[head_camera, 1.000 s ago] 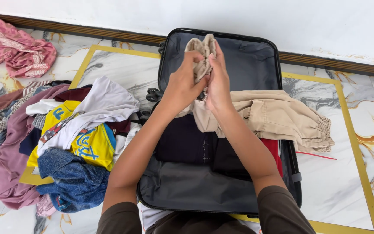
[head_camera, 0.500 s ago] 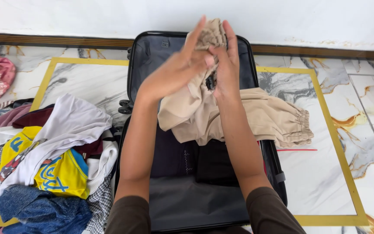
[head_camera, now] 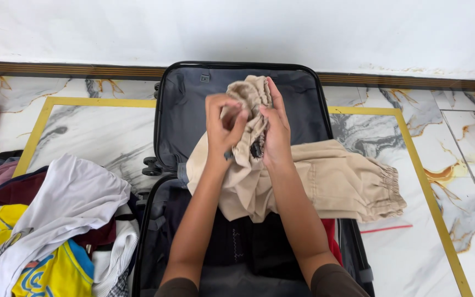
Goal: Packing and folding clothes into a suitcase on the floor.
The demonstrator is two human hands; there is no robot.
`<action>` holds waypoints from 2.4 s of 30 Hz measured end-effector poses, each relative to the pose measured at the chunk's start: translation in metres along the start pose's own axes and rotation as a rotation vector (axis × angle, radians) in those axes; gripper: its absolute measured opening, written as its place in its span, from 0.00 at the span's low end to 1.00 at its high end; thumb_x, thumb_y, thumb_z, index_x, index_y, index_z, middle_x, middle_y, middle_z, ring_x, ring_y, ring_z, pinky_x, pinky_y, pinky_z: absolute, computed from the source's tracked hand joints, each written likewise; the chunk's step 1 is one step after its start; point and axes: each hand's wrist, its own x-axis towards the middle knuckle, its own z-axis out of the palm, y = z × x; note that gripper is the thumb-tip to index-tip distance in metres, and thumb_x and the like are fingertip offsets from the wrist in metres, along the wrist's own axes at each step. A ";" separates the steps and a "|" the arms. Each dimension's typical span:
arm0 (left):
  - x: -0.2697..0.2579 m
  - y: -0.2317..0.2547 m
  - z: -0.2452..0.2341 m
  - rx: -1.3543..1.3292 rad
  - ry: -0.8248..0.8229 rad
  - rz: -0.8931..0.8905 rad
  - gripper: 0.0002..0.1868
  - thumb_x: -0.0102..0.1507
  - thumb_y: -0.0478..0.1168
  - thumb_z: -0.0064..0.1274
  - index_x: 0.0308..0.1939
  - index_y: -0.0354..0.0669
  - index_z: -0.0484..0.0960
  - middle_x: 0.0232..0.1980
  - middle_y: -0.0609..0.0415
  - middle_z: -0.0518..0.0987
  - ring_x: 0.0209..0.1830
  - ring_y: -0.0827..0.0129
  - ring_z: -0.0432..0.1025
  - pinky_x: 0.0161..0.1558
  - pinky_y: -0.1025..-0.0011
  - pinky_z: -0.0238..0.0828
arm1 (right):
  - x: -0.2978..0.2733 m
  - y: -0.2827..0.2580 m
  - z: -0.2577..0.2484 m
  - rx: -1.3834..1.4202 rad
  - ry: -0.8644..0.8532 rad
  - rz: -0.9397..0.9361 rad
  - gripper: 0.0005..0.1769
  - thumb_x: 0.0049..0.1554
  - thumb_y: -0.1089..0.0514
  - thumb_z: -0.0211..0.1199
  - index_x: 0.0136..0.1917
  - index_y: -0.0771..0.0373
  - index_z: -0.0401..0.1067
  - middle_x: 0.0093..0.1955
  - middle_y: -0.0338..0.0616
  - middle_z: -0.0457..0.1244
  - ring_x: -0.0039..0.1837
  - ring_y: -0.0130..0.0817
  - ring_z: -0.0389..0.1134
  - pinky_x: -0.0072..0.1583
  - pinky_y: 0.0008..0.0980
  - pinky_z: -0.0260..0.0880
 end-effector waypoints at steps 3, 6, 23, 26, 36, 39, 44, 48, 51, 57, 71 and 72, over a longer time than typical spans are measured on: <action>-0.025 -0.040 -0.011 -0.231 0.021 -0.176 0.22 0.68 0.27 0.58 0.61 0.42 0.67 0.61 0.51 0.66 0.61 0.69 0.68 0.63 0.69 0.72 | 0.003 0.008 -0.003 0.002 -0.020 0.048 0.35 0.62 0.65 0.46 0.83 0.61 0.50 0.75 0.51 0.58 0.72 0.37 0.61 0.73 0.37 0.60; -0.012 -0.035 -0.012 -0.300 0.003 -0.200 0.28 0.67 0.30 0.57 0.67 0.42 0.61 0.64 0.50 0.67 0.64 0.68 0.68 0.69 0.67 0.66 | 0.007 0.016 -0.006 0.042 -0.024 0.065 0.33 0.65 0.63 0.46 0.82 0.65 0.50 0.77 0.51 0.55 0.75 0.37 0.60 0.76 0.37 0.58; -0.029 -0.055 -0.026 -0.359 0.010 -0.172 0.19 0.74 0.29 0.49 0.69 0.35 0.68 0.59 0.46 0.77 0.59 0.70 0.71 0.65 0.72 0.67 | 0.003 0.033 -0.027 -0.356 -0.011 -0.086 0.18 0.71 0.62 0.57 0.69 0.75 0.73 0.59 0.43 0.58 0.60 0.23 0.61 0.63 0.25 0.62; -0.029 -0.048 -0.022 -0.355 -0.019 -0.165 0.21 0.72 0.28 0.52 0.68 0.37 0.68 0.58 0.49 0.76 0.52 0.74 0.71 0.57 0.75 0.69 | 0.001 0.022 -0.015 -0.354 -0.036 -0.003 0.16 0.69 0.61 0.58 0.66 0.73 0.73 0.54 0.41 0.63 0.54 0.21 0.63 0.57 0.24 0.64; -0.015 0.021 -0.020 -0.170 -0.301 -0.224 0.35 0.60 0.23 0.56 0.71 0.44 0.66 0.61 0.57 0.67 0.48 0.76 0.66 0.55 0.74 0.71 | 0.000 0.003 -0.006 -0.245 -0.012 -0.004 0.22 0.66 0.64 0.57 0.73 0.66 0.68 0.52 0.40 0.67 0.51 0.20 0.66 0.54 0.23 0.68; -0.016 0.026 -0.021 -0.147 -0.363 -0.259 0.37 0.62 0.22 0.54 0.75 0.44 0.67 0.55 0.57 0.67 0.48 0.75 0.66 0.56 0.73 0.70 | 0.003 0.006 -0.011 -0.182 0.028 -0.034 0.19 0.66 0.64 0.57 0.70 0.65 0.69 0.51 0.42 0.68 0.48 0.20 0.67 0.49 0.22 0.68; -0.012 0.028 -0.026 -0.156 -0.474 -0.267 0.45 0.55 0.22 0.46 0.79 0.40 0.60 0.70 0.50 0.66 0.69 0.66 0.61 0.72 0.68 0.57 | 0.009 -0.001 -0.018 -0.035 0.083 0.000 0.13 0.67 0.63 0.54 0.64 0.66 0.68 0.48 0.43 0.68 0.44 0.25 0.69 0.46 0.25 0.72; -0.012 0.026 -0.029 -0.303 -0.501 -0.322 0.50 0.53 0.26 0.42 0.82 0.36 0.51 0.87 0.43 0.50 0.90 0.56 0.43 0.86 0.61 0.38 | 0.011 -0.008 -0.018 0.002 0.000 0.019 0.20 0.61 0.62 0.49 0.66 0.62 0.66 0.48 0.49 0.70 0.43 0.32 0.73 0.40 0.29 0.74; -0.014 0.026 -0.025 -0.287 -0.482 -0.221 0.53 0.56 0.35 0.48 0.85 0.38 0.43 0.89 0.44 0.43 0.91 0.57 0.36 0.86 0.62 0.32 | 0.007 0.005 -0.019 0.012 -0.048 -0.030 0.25 0.63 0.66 0.52 0.73 0.63 0.60 0.56 0.46 0.66 0.55 0.31 0.71 0.57 0.33 0.74; -0.028 0.012 -0.011 -0.209 -0.387 -0.127 0.57 0.71 0.72 0.40 0.85 0.41 0.27 0.90 0.42 0.36 0.93 0.57 0.30 0.89 0.63 0.26 | 0.005 0.038 -0.024 -0.162 -0.112 -0.106 0.35 0.71 0.53 0.50 0.84 0.75 0.51 0.82 0.53 0.56 0.80 0.35 0.58 0.80 0.33 0.55; -0.020 -0.017 -0.024 -0.289 -0.184 -0.310 0.48 0.66 0.42 0.48 0.84 0.38 0.37 0.86 0.42 0.43 0.87 0.57 0.42 0.83 0.62 0.38 | -0.007 0.041 0.005 -0.239 -0.424 -0.089 0.51 0.69 0.27 0.39 0.87 0.64 0.30 0.89 0.50 0.37 0.88 0.39 0.42 0.86 0.37 0.40; -0.017 -0.010 -0.022 -0.295 -0.229 -0.339 0.52 0.63 0.40 0.46 0.83 0.40 0.31 0.88 0.45 0.36 0.89 0.59 0.34 0.83 0.64 0.32 | -0.008 0.041 0.005 -0.319 -0.424 -0.127 0.51 0.70 0.27 0.37 0.88 0.65 0.32 0.90 0.49 0.35 0.90 0.38 0.39 0.87 0.36 0.36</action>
